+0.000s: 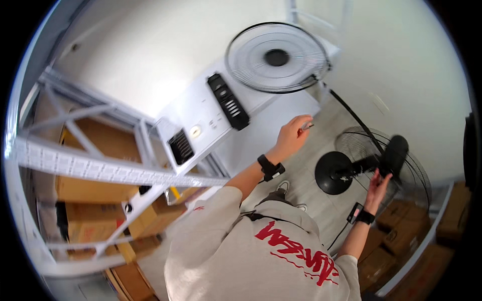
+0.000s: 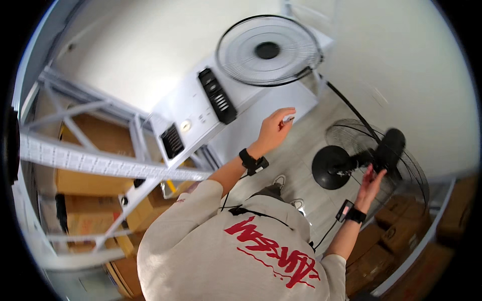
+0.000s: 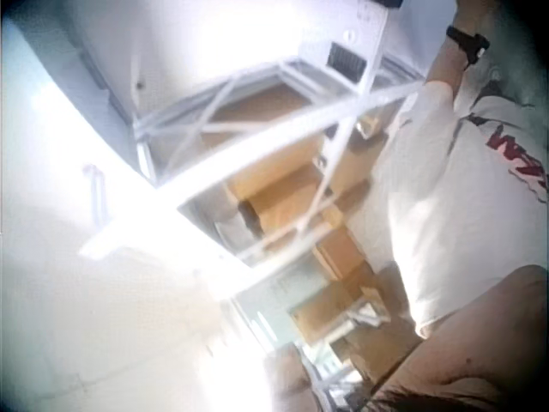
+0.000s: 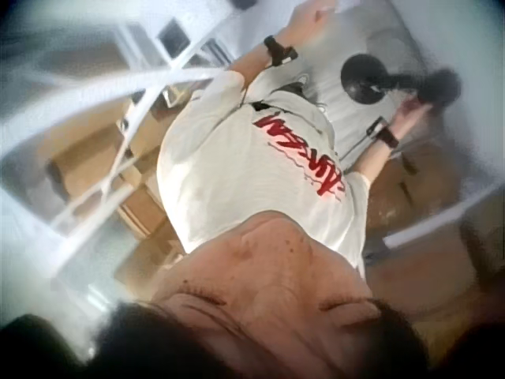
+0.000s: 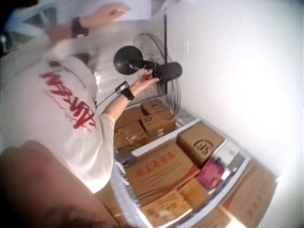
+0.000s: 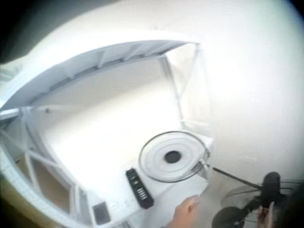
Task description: The person sits on the floor and uses a screwdriver to adjust wires and components inside a black fan control box. They then stand, wipe the fan's motor housing with a cloth, and continue using the screwdriver on the fan's rear assembly and cage.
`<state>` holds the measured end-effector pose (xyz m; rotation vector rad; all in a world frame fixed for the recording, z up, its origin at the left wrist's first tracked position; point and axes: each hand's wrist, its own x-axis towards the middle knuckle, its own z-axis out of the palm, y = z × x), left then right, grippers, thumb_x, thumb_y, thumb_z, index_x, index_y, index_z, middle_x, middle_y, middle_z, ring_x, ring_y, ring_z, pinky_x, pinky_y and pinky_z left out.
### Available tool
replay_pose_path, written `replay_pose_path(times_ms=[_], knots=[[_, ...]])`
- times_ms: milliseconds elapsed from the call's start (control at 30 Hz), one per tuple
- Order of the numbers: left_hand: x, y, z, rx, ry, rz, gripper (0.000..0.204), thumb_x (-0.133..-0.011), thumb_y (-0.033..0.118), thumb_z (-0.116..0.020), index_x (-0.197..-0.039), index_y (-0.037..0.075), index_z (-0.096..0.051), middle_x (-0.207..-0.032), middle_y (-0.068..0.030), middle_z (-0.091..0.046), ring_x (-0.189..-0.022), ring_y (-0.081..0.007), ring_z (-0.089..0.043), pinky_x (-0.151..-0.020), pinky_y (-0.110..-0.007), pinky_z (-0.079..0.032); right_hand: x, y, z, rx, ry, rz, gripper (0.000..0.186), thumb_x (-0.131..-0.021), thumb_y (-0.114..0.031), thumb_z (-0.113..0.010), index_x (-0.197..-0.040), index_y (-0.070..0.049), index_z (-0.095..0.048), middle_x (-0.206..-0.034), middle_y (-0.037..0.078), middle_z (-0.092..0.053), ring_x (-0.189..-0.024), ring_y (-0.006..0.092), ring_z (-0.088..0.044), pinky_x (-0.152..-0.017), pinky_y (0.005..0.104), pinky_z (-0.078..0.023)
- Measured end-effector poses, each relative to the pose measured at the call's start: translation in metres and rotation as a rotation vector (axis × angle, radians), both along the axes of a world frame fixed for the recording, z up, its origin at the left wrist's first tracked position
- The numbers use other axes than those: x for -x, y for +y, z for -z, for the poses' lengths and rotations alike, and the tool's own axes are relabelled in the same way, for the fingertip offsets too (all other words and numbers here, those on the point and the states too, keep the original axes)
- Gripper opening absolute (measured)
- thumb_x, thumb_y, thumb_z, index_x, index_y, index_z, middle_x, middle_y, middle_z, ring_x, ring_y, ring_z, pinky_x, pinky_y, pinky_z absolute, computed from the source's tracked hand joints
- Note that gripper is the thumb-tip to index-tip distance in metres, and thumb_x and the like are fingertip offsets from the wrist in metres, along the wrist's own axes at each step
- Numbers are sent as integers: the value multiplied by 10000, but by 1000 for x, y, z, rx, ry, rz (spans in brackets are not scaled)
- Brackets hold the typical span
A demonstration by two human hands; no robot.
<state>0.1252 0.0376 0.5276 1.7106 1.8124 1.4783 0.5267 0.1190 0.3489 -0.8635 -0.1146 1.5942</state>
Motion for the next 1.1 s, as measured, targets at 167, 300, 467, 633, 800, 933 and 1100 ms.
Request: replay_pose_path(times_ms=[167,300,467,633,800,933,1100], knots=[[131,-66,30,73,134,-425,297,-831,41,-679,-1125,84,-666,-1027,-111,-693,-665,-210,-649,-616,-311,-517,35,-23,-31,-56,-382,125,382,-943,-408,-682,-826,-63,-568,-745,20,-606,-807,125,-621,-706,268,-478],[204,-121,35,190,288,-781,273,-842,112,-664,-1112,75,-653,-1049,-153,-684,-856,-336,-689,-747,-429,-550,31,-24,-32,-74,-382,97,401,-949,-397,-677,-754,-74,-543,-762,23,-611,-799,118,-605,-722,261,-476],[283,-181,61,257,403,-1060,382,-840,204,-705,-1184,67,-611,-1187,-168,-628,-936,-386,-672,-795,-464,-546,31,-27,-35,-44,-408,110,366,-943,-390,-689,-802,-72,-574,-783,14,-617,-831,108,-606,-716,238,-479],[295,-185,65,469,352,-1229,572,-790,340,-771,-1249,72,-562,-1321,-259,-505,-973,-452,-651,-825,-502,-546,23,-24,-25,-14,-428,105,359,-935,-404,-696,-859,-67,-600,-795,0,-614,-828,100,-606,-698,230,-470],[307,-192,75,559,270,-1226,578,-816,330,-736,-1286,77,-517,-1192,-233,-580,-974,-445,-640,-830,-520,-531,35,-24,-33,13,-413,116,348,-917,-417,-713,-889,-79,-638,-753,-3,-639,-728,69,-611,-611,204,-459],[288,-165,66,327,364,-1215,714,-822,311,-757,-1387,18,-435,-1309,-222,-546,-1077,-425,-615,-885,-491,-517,40,-30,-43,26,-464,153,395,-893,-477,-721,-930,-93,-635,-764,-19,-637,-720,56,-601,-591,188,-417],[220,-70,10,136,222,-838,766,-802,315,-798,-1395,-23,-449,-1349,-220,-554,-1184,-366,-584,-970,-410,-487,46,-32,-39,33,-465,208,367,-893,-477,-721,-956,-132,-616,-765,-40,-627,-733,69,-618,-611,214,-432]])
